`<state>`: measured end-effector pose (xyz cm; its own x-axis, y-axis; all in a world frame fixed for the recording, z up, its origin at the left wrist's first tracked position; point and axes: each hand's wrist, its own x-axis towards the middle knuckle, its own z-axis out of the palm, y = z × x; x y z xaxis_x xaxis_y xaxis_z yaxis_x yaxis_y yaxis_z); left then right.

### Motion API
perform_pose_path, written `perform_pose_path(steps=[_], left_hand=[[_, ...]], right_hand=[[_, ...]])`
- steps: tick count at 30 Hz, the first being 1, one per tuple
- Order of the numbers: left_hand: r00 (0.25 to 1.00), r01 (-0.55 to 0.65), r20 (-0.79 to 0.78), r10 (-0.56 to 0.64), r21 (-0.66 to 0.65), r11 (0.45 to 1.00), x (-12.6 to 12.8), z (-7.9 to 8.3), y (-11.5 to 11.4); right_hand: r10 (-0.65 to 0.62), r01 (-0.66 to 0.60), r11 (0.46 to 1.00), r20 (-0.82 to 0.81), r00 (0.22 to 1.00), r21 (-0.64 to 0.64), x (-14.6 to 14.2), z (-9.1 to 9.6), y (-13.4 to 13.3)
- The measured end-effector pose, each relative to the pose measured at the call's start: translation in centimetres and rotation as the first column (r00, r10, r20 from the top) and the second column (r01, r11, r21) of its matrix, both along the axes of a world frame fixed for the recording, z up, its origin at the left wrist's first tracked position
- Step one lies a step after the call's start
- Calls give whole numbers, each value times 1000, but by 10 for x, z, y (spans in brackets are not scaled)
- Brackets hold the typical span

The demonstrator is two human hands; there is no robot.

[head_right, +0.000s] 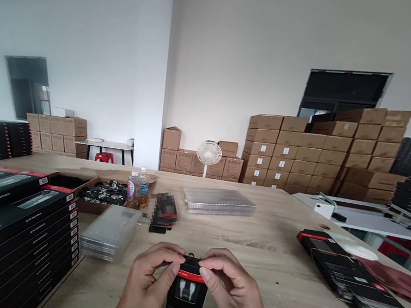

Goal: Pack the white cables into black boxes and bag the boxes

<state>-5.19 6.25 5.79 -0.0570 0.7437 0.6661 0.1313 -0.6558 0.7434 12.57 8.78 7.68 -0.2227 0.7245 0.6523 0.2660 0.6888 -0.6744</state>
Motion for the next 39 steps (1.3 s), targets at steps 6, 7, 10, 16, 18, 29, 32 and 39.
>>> perform_pose_path(steps=[6,7,10,16,18,29,32,39], left_hand=[[997,71,6,-71,-32,997,-4,-15,7],[997,79,0,-79,-35,996,-4,-17,9],[998,49,-46,-51,-32,998,-4,-24,14],[957,273,159,-241,-227,935,-1,-41,22],[913,385,284,-293,-363,848,2,-47,24],[773,617,524,-357,-493,613,17,-55,21],[751,636,568,-337,-485,600,18,-53,20],[763,602,579,-287,-475,642,22,-48,19]], right_hand=[[46,-48,999,111,993,17,16,-15,8],[44,-47,999,130,991,18,18,-19,10],[27,-30,999,126,992,20,16,-27,17],[-179,151,977,-196,964,-151,6,-42,26],[-241,166,953,-301,923,-254,11,-48,30],[-181,-16,916,-447,876,-401,23,-60,27],[-175,-27,902,-422,890,-430,16,-58,21],[-42,-147,883,-387,921,-446,11,-56,18]])
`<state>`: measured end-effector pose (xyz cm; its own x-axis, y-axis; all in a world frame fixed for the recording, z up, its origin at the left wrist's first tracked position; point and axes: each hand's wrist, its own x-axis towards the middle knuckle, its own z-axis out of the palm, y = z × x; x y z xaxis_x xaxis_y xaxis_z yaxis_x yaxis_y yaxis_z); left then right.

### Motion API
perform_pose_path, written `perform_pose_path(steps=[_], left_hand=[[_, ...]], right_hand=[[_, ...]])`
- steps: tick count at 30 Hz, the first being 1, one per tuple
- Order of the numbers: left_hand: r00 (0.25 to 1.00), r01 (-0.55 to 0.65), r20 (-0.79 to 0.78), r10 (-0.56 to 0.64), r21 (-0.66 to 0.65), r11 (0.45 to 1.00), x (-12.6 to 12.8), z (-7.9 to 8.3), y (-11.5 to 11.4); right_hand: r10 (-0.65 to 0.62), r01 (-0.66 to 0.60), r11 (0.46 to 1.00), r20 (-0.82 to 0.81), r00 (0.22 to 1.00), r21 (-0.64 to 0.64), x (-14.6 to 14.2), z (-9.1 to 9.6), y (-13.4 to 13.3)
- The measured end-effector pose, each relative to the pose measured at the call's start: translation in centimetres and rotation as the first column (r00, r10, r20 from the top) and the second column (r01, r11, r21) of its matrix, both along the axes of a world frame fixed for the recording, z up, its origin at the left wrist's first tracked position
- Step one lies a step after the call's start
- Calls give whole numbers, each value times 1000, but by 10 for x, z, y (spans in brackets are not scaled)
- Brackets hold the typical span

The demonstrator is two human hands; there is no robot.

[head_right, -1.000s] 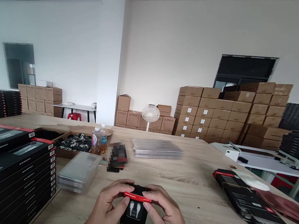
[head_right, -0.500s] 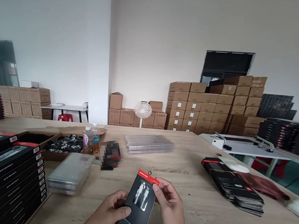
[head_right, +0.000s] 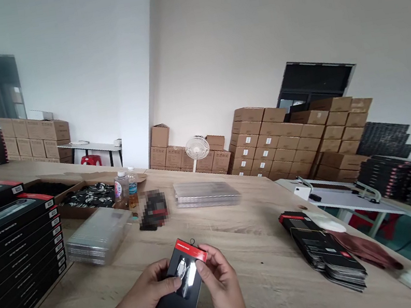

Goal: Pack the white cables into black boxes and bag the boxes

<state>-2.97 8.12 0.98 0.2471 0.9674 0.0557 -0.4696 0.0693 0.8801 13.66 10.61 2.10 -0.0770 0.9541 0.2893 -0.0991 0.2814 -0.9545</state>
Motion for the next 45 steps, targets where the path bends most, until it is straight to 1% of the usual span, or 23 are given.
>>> perform_pose_path(steps=[3,9,12,14,16,18,21,24,25,28,30,33,36,39,42,45], left_hand=[[1000,-29,-12,29,9,1000,1,0,0],[994,-102,-45,102,10,995,6,-3,0],[993,-119,-30,119,-7,993,8,-6,2],[989,-146,-2,147,-34,989,6,-10,5],[978,-195,58,199,-67,978,3,-13,10],[955,-259,126,269,-90,962,-2,-14,15],[929,-311,178,325,-101,945,-9,-13,19],[929,-307,197,313,-61,950,-13,-7,19],[923,-324,205,324,-37,945,-15,-4,19],[885,-434,211,415,52,899,-25,4,20],[870,-477,193,453,102,873,-32,8,21],[885,-452,181,429,116,884,-41,13,23],[887,-444,206,414,132,886,-42,18,22],[893,-441,206,401,214,872,-40,25,16],[916,-400,171,363,315,861,-39,31,5],[932,-361,113,345,384,850,-38,33,-6]], right_hand=[[60,-60,998,21,998,0,-2,-1,-1],[24,-24,1000,47,999,4,-4,-3,-1],[36,-35,999,23,999,-23,-5,-5,0],[55,-55,996,-1,998,-70,-6,-9,2],[90,-88,987,5,996,-134,-7,-15,3],[154,-144,972,40,987,-186,-9,-22,5],[260,-238,952,96,961,-195,-10,-31,7],[308,-286,945,140,941,-158,-10,-34,7],[316,-294,944,156,936,-147,-9,-33,7],[334,-316,942,216,918,-116,-8,-31,6],[351,-338,936,249,903,-96,-9,-31,5],[359,-355,933,258,897,-63,-12,-34,4],[320,-321,947,220,922,-30,-14,-37,5],[357,-359,933,215,909,-35,-16,-34,6],[415,-418,908,236,879,-37,-18,-29,7],[395,-398,916,260,881,-43,-21,-33,7]])
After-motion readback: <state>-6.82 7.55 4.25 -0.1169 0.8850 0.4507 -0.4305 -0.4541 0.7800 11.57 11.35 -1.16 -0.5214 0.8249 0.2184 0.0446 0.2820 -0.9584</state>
